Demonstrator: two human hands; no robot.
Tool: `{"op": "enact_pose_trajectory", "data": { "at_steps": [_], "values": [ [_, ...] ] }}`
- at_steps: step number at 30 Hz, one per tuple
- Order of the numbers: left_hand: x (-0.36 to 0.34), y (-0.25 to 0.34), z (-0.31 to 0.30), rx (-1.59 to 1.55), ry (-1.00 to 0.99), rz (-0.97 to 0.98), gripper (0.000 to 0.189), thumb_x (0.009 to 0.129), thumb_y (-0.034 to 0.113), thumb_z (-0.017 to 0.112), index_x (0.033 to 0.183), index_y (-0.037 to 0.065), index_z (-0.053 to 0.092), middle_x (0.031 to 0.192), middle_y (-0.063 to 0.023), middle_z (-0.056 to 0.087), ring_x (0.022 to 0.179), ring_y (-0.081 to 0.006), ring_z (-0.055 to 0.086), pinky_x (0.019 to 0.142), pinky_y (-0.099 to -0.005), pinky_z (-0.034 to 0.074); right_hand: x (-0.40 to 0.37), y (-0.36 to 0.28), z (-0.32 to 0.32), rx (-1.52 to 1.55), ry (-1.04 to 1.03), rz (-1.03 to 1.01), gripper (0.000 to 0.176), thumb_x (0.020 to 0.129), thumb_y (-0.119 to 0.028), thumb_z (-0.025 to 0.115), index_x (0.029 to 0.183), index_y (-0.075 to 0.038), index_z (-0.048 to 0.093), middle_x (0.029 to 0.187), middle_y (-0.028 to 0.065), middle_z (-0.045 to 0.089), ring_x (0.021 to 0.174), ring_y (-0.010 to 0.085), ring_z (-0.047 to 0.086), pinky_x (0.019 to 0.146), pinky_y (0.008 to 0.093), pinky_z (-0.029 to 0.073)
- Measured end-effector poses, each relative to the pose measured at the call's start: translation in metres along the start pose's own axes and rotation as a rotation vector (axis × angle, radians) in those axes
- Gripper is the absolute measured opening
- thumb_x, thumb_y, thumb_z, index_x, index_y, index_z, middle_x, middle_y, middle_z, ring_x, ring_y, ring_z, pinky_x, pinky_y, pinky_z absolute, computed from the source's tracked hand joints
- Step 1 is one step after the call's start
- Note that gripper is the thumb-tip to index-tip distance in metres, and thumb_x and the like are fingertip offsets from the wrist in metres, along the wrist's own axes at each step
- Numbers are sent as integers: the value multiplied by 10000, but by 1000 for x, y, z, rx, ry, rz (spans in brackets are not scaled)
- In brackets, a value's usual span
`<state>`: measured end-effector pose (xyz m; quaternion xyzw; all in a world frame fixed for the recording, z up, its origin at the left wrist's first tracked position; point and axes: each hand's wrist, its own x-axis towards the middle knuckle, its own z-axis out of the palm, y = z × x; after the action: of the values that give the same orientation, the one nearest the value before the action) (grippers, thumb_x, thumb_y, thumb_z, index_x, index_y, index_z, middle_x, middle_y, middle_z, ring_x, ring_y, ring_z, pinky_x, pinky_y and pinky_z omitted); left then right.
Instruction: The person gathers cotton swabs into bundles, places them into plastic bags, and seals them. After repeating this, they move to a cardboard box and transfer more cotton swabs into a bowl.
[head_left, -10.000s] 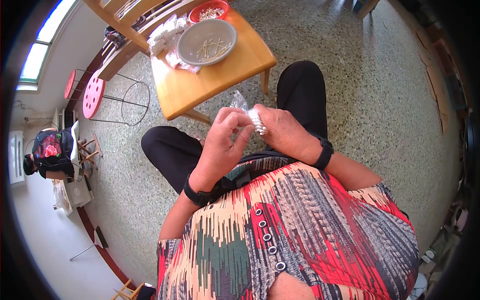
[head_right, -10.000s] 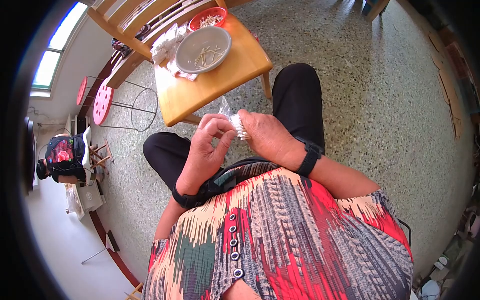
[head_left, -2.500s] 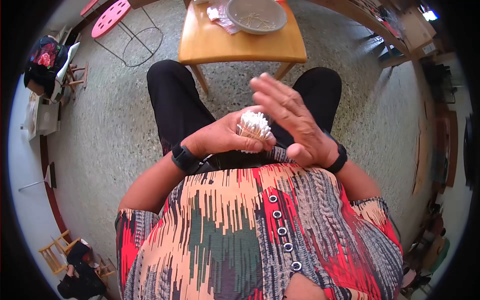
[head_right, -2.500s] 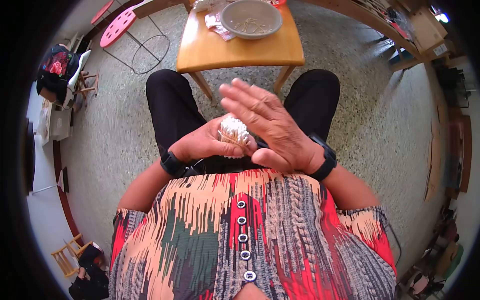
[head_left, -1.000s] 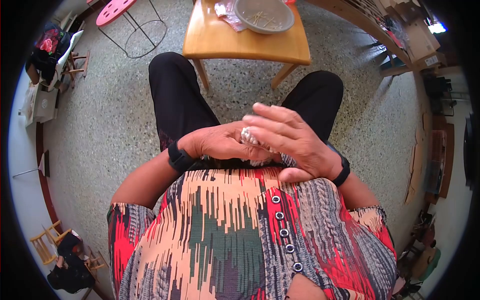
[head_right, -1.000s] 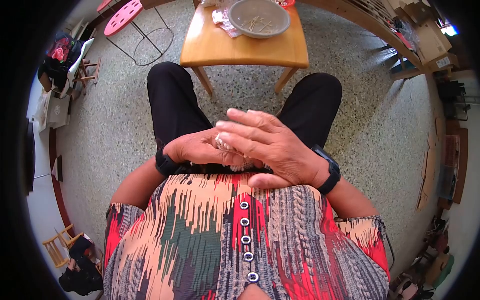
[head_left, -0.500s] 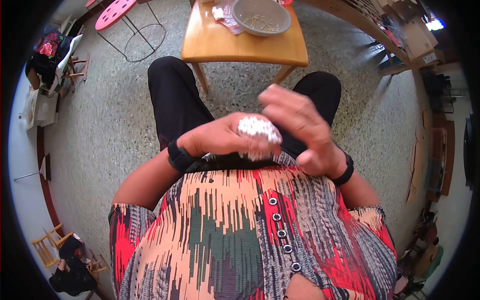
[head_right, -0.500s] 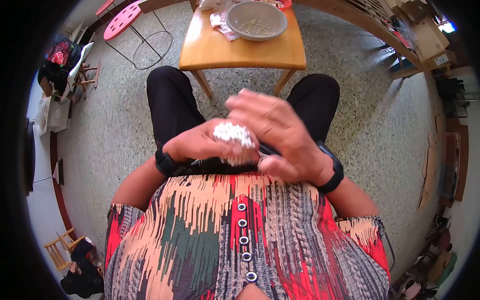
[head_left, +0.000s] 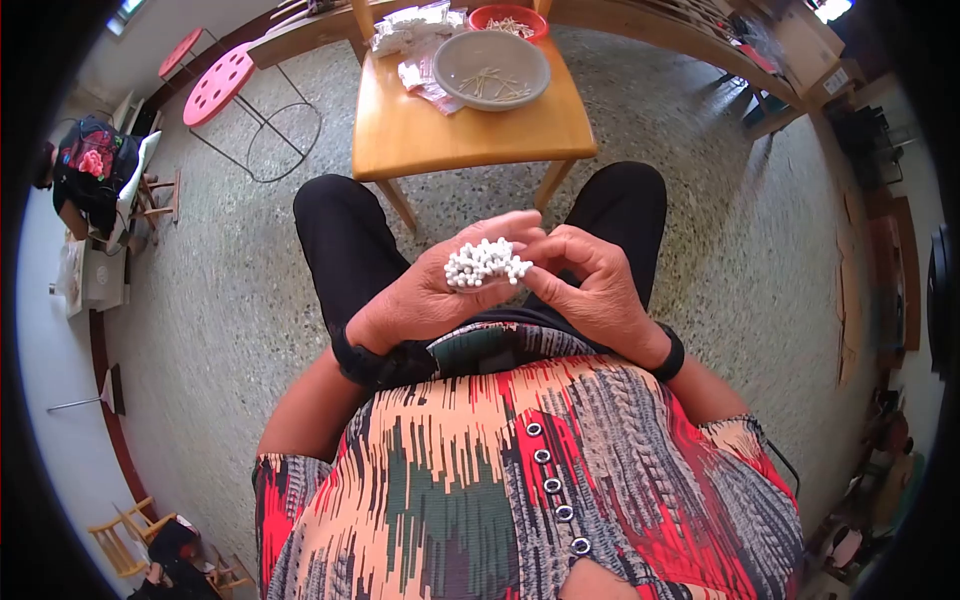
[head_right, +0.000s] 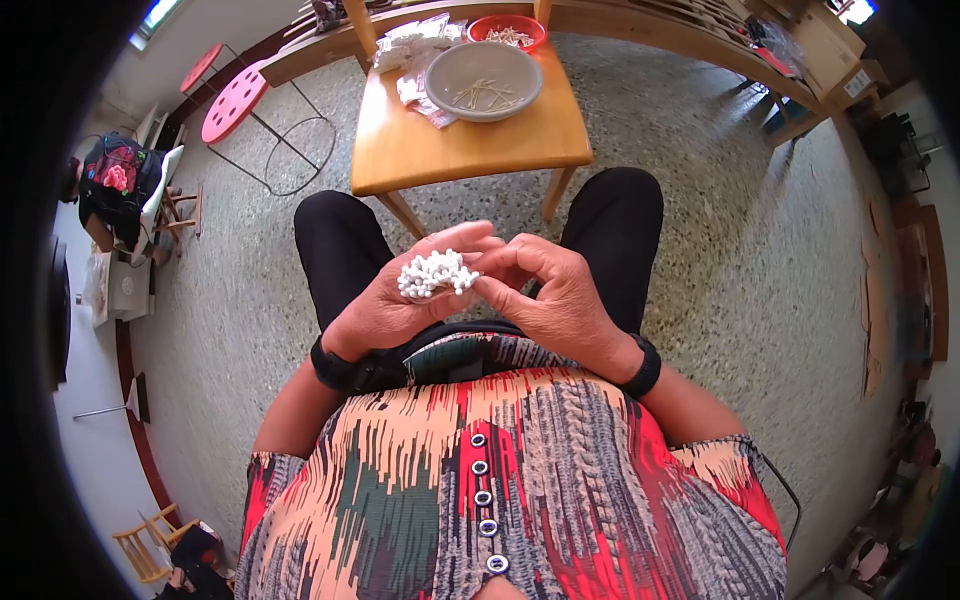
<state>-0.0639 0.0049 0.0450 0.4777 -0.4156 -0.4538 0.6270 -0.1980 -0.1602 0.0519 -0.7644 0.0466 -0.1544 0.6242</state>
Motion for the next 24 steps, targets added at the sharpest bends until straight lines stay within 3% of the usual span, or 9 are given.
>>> {"op": "enact_pose_trajectory", "data": {
  "at_steps": [2, 5, 7, 11, 13, 16, 17, 21, 24],
  "values": [
    [1, 0, 2, -30, 3, 7, 697, 912, 74, 677, 1492, 3, 297, 1307, -118, 555, 1202, -175, 539, 1018, -316, 427, -3, 5, -1, 49, 8, 31, 99, 865, -42, 713, 958, -9, 701, 836, 21, 627, 688, 65, 562, 637, 216, 463],
    [-1, 1, 2, 241, 31, 53, 705, 907, 70, 676, 1494, -1, 292, 1248, -109, 597, 1169, -163, 553, 1008, -313, 430, -3, 1, -3, -58, 16, -89, 117, 839, -15, 727, 953, -21, 705, 853, 39, 655, 691, 86, 585, 636, 234, 483],
    [0, 0, 1, 347, 42, 112, 736, 873, 41, 685, 1495, 1, 295, 1214, -103, 618, 1132, -173, 572, 1005, -322, 429, 0, -4, -4, -216, 65, -324, 156, 805, 25, 731, 947, -36, 708, 856, 62, 675, 726, 124, 633, 649, 254, 513],
    [3, 6, 4, 406, 68, 219, 721, 840, 33, 692, 1471, 1, 346, 1197, -100, 629, 1121, -192, 580, 1001, -339, 433, -3, -10, -4, -249, 109, -361, 193, 776, 58, 725, 944, -36, 709, 861, 79, 684, 760, 158, 667, 672, 268, 538],
    [5, 7, 6, 510, 141, 279, 562, 825, 38, 697, 1352, 5, 506, 1168, -107, 644, 1123, -225, 591, 997, -365, 445, -5, -10, -4, -214, 243, -442, 207, 761, 72, 715, 940, -32, 708, 848, 89, 685, 771, 166, 679, 685, 266, 543],
    [12, 2, 2, 619, 70, 414, 386, 821, 52, 708, 1194, 11, 619, 1146, -118, 654, 1128, -250, 597, 988, -368, 456, -2, -7, -3, -237, 168, -418, 212, 749, 79, 712, 935, -25, 705, 846, 91, 684, 770, 167, 680, 685, 268, 544],
    [11, 4, 7, 520, 62, 340, 312, 816, 55, 715, 1119, 15, 652, 1140, -125, 660, 1118, -273, 607, 977, -374, 466, -5, -8, -3, -188, 226, -433, 210, 746, 82, 708, 928, -23, 703, 848, 93, 683, 763, 170, 677, 680, 273, 541],
    [7, 0, 2, 490, 47, 357, 315, 830, 53, 709, 1135, 11, 646, 1142, -123, 664, 1106, -264, 613, 958, -368, 476, -3, -6, -4, -172, 160, -362, 191, 750, 80, 702, 912, -19, 702, 836, 79, 681, 748, 173, 669, 682, 283, 537],
    [1, -4, 2, 384, 45, 228, 298, 838, 37, 702, 1130, 11, 648, 1152, -131, 664, 1105, -253, 615, 942, -363, 482, -3, -5, -4, -1, 251, -337, 259, 786, -15, 731, 1037, -26, 672, 1061, 137, 649, 936, 187, 636, 780, 295, 522]
  ]
}}
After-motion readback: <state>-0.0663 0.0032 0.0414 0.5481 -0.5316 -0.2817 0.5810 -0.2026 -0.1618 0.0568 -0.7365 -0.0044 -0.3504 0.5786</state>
